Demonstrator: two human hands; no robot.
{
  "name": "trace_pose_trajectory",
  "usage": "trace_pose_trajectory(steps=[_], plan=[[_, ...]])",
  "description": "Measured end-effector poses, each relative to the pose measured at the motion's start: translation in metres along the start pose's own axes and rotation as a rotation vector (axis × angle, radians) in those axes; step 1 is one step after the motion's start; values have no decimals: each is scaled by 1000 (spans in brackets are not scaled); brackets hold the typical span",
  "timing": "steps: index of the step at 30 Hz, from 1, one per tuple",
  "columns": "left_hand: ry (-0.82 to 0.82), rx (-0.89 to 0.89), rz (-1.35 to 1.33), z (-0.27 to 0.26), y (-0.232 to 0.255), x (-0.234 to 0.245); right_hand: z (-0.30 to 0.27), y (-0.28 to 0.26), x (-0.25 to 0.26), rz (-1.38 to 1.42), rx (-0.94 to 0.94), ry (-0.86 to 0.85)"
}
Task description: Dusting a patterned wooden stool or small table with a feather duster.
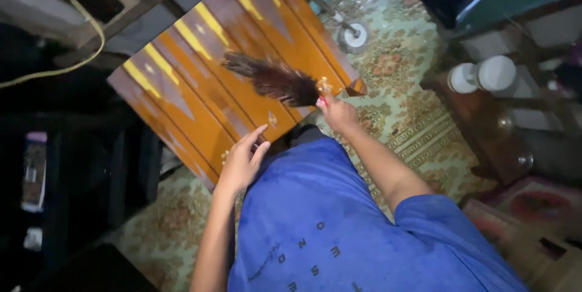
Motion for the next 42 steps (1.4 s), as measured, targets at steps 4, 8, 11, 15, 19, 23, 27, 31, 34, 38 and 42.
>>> trace_pose_trajectory(steps=[4, 8, 11, 15, 19, 23, 27, 31, 34, 38, 42], plan=[[70, 52, 7, -5, -12, 10, 39, -4, -32, 37, -120, 19], [102, 63, 35, -15, -18, 18, 62, -47, -27, 25, 22, 49], [133, 79, 11, -25, -25, 22, 68, -91, -1, 26, 26, -77], [167, 139, 24, -38, -29, 31, 137, -73, -58, 321, -119, 135], [189, 153, 1, -49, -32, 34, 114, -118, -12, 89, 74, 13], [193, 134, 7, -62, -35, 34, 149, -72, -39, 134, 2, 51], [207, 64, 7, -74, -43, 28, 136, -54, -54, 258, -66, 161], [151, 104, -4, -86, -42, 24, 45, -97, -14, -50, 106, -26], [157, 57, -10, -101, -42, 23, 26, -62, -44, -41, 104, 0], [122, 37, -16, -118, -48, 17, 7, 13, -97, 281, -95, 184], [139, -44, -46, -134, -56, 3, -69, 4, -104, 46, 55, 33]])
Point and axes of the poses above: each hand's wrist, its own z-axis towards the middle knuckle, its own x-axis out of the back of the hand, y = z × x, the point moved 8 cm from there along z, towards the middle knuckle, and after that the axes turned 4 degrees about -x, right-handed, at the moved point
